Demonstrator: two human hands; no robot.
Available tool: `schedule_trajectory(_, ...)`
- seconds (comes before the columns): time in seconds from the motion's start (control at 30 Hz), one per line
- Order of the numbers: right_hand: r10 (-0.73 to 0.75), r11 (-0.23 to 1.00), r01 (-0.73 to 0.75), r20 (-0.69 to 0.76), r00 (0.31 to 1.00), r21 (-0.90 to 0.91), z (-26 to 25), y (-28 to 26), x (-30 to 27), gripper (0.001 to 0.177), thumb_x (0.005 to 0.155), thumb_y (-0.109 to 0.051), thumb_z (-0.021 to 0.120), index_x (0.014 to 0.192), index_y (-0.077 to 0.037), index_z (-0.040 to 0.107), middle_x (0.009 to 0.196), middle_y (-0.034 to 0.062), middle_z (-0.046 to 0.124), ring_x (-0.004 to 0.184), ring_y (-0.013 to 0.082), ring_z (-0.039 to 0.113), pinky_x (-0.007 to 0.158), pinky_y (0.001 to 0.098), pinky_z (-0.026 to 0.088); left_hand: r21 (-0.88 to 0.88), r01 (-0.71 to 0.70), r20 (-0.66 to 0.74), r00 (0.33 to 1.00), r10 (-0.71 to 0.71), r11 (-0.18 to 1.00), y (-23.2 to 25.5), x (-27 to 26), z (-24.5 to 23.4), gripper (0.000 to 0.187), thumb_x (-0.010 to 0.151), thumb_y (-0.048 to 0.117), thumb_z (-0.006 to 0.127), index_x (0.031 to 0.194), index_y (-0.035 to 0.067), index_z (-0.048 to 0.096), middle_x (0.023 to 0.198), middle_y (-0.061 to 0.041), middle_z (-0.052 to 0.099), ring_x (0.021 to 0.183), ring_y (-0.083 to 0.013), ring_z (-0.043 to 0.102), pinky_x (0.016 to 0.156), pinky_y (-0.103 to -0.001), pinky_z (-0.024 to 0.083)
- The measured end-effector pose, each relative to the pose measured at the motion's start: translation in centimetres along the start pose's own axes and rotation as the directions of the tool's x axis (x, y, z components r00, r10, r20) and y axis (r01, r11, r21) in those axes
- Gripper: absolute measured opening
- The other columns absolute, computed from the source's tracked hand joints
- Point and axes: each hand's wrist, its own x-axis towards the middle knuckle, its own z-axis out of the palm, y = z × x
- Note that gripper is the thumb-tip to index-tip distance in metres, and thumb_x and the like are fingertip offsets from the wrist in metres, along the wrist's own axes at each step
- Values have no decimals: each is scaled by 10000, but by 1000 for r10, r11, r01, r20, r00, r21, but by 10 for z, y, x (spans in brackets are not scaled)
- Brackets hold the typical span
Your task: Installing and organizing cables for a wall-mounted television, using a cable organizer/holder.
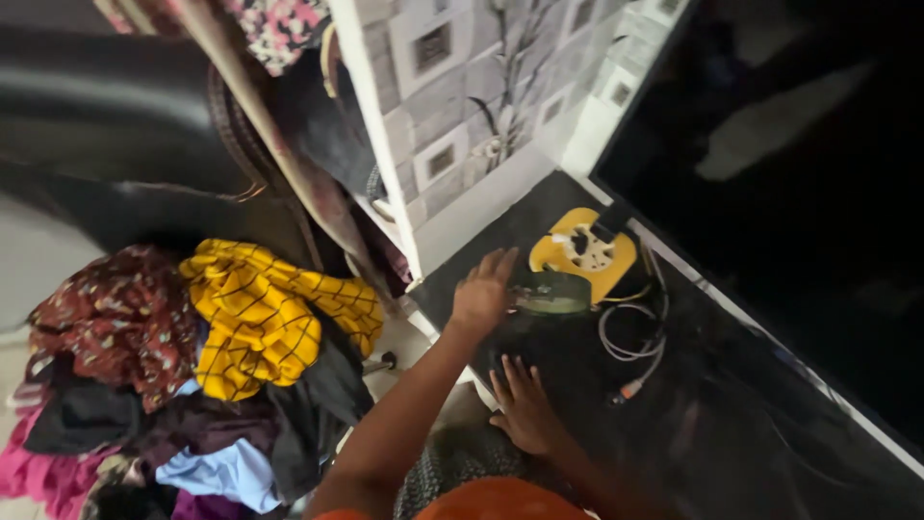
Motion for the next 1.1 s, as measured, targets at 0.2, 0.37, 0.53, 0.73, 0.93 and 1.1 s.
schedule_trajectory(0.2, -209, 977, 212, -212, 955, -5, -7, -11, 73, 900, 872, -381, 762, 1540, 10, 304, 1607, 333, 160, 1480, 541, 183, 1175, 662, 185, -314, 206, -3, 976, -218, 927, -64, -60, -6, 725, 827, 231, 778, 1479, 153, 472, 1463, -153, 539, 1251, -388, 589, 994, -466, 513)
schedule_trajectory(0.37, -93, 995, 75, -360, 928, -64, 8, -14, 176, 933, 837, -407, 752, 1524, 38, 304, 1599, 368, 153, 1476, 566, 175, 1173, 666, 179, -349, 347, -178, 887, -425, 871, -104, -131, 0, 562, 916, 149, 726, 1445, 122, 536, 1392, -215, 581, 1264, -441, 566, 999, -486, 491)
schedule_trajectory(0.53, 442, 892, -419, -533, 722, 173, -4, 23, 270, 962, 864, -355, 731, 1534, 114, 224, 1582, 455, 108, 1480, 619, 109, 1197, 662, 142, -373, 557, -11, 797, -604, 742, -101, -183, -15, 527, 903, 158, 727, 1397, 139, 544, 1338, -192, 608, 1164, -402, 627, 916, -482, 525)
schedule_trajectory(0.73, 455, 890, -359, -521, 722, 280, -14, 21, 276, 971, 851, -220, 739, 1569, 105, 170, 1548, 449, 207, 1479, 579, 186, 1200, 656, 167, -431, 623, 42, 737, -675, 653, -115, -239, -7, 577, 874, 146, 739, 1409, 144, 520, 1300, -169, 613, 1074, -341, 687, 862, -452, 554)
schedule_trajectory(0.93, -111, 912, 278, -470, 876, 301, 2, -32, 207, 665, 836, 75, 552, 1482, 3, 414, 1406, 257, 560, 1322, 438, 525, 1158, 491, 375, -484, 657, 95, 697, -711, 579, -125, -250, 14, 568, 904, 162, 726, 1430, 148, 511, 1288, -160, 617, 1091, -315, 701, 889, -425, 561)
schedule_trajectory(1.1, -301, 668, 358, -204, 932, 652, -32, -11, 144, 472, 868, 74, 530, 1321, -26, 616, 1275, 196, 702, 1234, 370, 653, 1067, 404, 488, -547, 583, 100, 759, -644, 601, -136, -239, 25, 560, 928, 154, 704, 1445, 126, 491, 1350, -178, 598, 1121, -334, 684, 923, -420, 569)
